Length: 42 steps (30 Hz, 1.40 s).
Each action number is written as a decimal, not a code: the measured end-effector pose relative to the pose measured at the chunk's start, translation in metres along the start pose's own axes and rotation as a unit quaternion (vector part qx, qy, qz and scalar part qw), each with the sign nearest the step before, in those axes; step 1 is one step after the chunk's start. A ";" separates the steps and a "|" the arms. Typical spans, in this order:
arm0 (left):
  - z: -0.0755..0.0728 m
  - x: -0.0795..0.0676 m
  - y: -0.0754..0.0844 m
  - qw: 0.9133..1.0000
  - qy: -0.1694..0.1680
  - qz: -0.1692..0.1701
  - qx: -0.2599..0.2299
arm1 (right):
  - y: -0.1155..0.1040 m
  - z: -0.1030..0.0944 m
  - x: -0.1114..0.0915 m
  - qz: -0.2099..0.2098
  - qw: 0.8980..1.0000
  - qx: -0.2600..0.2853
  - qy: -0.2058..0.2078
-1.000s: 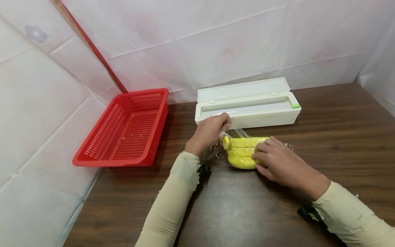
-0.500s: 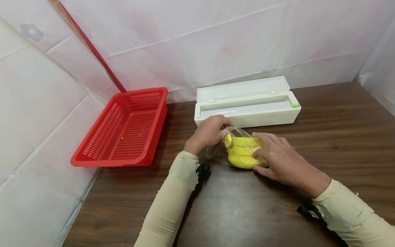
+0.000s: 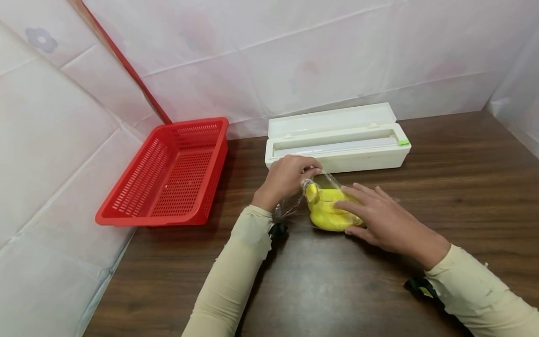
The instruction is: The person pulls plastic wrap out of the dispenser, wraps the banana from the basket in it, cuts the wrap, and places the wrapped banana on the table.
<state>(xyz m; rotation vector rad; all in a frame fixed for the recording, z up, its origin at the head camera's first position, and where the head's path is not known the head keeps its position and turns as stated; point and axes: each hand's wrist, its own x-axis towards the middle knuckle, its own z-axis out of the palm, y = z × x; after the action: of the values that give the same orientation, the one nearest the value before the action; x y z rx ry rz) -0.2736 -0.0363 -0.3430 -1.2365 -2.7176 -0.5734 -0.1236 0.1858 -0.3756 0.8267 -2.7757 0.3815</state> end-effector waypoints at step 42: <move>-0.030 -0.010 0.022 0.946 -0.092 -0.095 -0.297 | -0.006 -0.002 0.004 -0.011 1.000 -0.016 0.011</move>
<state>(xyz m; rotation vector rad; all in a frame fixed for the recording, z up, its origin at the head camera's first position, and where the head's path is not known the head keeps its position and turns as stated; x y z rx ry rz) -0.2529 -0.0413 -0.3117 -1.1756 -2.9455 -1.4559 -0.1236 0.1798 -0.3714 0.8407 -2.7415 0.3408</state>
